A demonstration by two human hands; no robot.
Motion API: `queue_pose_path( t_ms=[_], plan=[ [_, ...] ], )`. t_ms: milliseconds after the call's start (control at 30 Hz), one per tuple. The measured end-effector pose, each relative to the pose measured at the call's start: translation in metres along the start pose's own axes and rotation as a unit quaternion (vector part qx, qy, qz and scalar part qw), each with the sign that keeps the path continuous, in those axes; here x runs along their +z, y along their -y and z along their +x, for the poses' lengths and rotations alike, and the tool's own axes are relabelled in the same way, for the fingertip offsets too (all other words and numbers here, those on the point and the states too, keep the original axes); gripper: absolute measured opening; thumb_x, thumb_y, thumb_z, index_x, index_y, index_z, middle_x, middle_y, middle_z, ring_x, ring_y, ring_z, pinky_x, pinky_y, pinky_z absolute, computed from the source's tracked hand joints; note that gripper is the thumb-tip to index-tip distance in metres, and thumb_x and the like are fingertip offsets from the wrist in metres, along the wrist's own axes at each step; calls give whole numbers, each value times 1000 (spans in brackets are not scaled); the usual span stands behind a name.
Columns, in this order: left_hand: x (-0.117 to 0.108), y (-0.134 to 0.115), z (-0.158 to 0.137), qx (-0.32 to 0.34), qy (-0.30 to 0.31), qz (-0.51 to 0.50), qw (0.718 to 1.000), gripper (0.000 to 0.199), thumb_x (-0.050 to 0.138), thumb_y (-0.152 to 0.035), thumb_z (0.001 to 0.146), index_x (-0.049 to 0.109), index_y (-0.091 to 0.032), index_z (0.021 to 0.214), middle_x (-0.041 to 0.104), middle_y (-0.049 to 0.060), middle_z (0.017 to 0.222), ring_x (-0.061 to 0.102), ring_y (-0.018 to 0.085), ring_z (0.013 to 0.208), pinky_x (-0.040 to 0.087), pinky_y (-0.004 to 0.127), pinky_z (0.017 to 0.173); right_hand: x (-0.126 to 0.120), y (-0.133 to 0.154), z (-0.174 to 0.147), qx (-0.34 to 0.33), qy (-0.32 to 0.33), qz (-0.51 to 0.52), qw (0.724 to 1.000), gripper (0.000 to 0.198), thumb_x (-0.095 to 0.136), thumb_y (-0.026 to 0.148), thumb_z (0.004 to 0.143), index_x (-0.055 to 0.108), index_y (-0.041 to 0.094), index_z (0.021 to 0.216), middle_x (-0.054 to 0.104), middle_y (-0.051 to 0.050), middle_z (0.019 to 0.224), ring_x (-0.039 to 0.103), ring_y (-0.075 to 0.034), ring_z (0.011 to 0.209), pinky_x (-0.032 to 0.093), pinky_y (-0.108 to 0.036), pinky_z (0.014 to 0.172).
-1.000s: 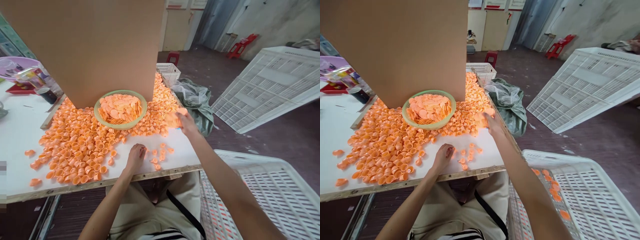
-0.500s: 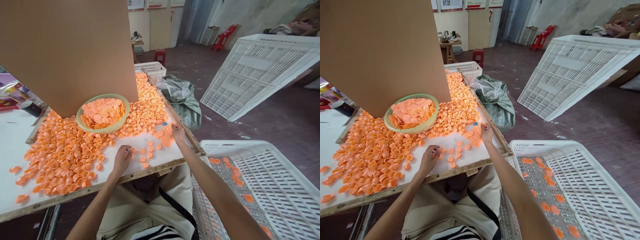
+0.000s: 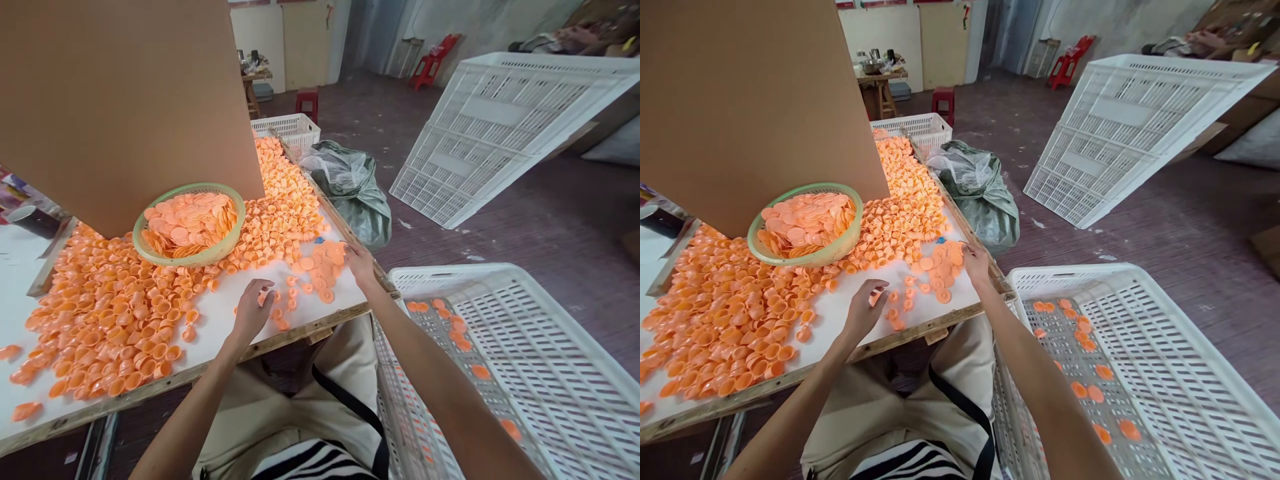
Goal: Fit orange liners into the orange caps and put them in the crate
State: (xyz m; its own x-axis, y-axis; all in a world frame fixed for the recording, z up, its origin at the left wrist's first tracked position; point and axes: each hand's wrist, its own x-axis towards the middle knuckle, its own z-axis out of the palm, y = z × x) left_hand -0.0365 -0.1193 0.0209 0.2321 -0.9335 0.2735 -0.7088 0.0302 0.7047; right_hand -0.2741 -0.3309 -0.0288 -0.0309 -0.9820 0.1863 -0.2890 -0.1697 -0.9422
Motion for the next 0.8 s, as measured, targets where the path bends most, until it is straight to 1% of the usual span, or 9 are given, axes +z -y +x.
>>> queue_pose_path(
  t_ms=[133,167,233,300,367,533,600,700,800],
  plan=[
    [5,-10,3,4,6,-9,1000,18,49,-24,88,59,-21,102,62,6,102,59,17,90,47,30,78,-8,18,-14,-24,-79,17,996,39,51,45,80,70,14,95,70,-12,90,61,-21,85,48,-34,78],
    [6,-13,5,5,9,-11,1000,18,49,-24,87,59,-21,102,63,6,102,59,17,90,47,29,77,-9,24,-21,-25,-62,26,997,40,51,47,81,69,14,95,69,-10,85,61,-20,79,49,-33,73],
    [9,-20,10,7,22,-9,1000,18,48,-24,87,60,-20,101,64,6,101,60,16,88,47,29,75,-6,35,-41,3,40,66,997,40,55,50,78,67,14,91,66,-6,71,58,-16,63,47,-28,60],
    [15,-29,17,7,41,-3,999,19,50,-24,86,62,-20,99,65,5,97,59,16,84,46,29,75,1,44,-63,49,161,108,980,39,62,52,73,65,15,85,61,-2,60,54,-13,52,42,-25,51],
    [21,-38,24,-9,65,-14,998,19,50,-26,85,64,-20,97,67,3,89,59,15,78,46,28,73,7,51,-81,73,221,134,963,38,66,52,70,63,15,80,59,0,56,53,-13,50,41,-24,49],
    [37,-48,45,-112,152,-207,960,27,48,-37,86,63,-14,85,67,5,70,54,11,55,42,24,54,7,67,-93,15,243,198,950,28,68,44,70,65,18,80,66,-3,76,60,-14,68,49,-27,66],
    [42,-45,53,-135,153,-266,942,24,54,-35,82,62,-12,86,65,3,65,52,10,50,41,22,50,2,69,-89,-17,250,193,949,26,67,42,71,67,19,83,67,-5,89,62,-15,80,49,-29,75],
    [48,-36,59,-139,134,-263,945,21,60,-24,75,61,-13,93,60,-1,60,54,10,51,42,22,52,-2,65,-84,0,268,182,946,30,64,42,74,66,18,91,66,-6,95,63,-16,83,50,-29,73],
    [53,-31,60,-121,152,-186,963,18,56,-19,76,63,-14,92,65,2,66,59,13,58,44,24,58,3,53,-84,65,277,131,950,32,65,40,73,63,16,94,67,-4,82,62,-13,62,47,-25,57]
  ],
)
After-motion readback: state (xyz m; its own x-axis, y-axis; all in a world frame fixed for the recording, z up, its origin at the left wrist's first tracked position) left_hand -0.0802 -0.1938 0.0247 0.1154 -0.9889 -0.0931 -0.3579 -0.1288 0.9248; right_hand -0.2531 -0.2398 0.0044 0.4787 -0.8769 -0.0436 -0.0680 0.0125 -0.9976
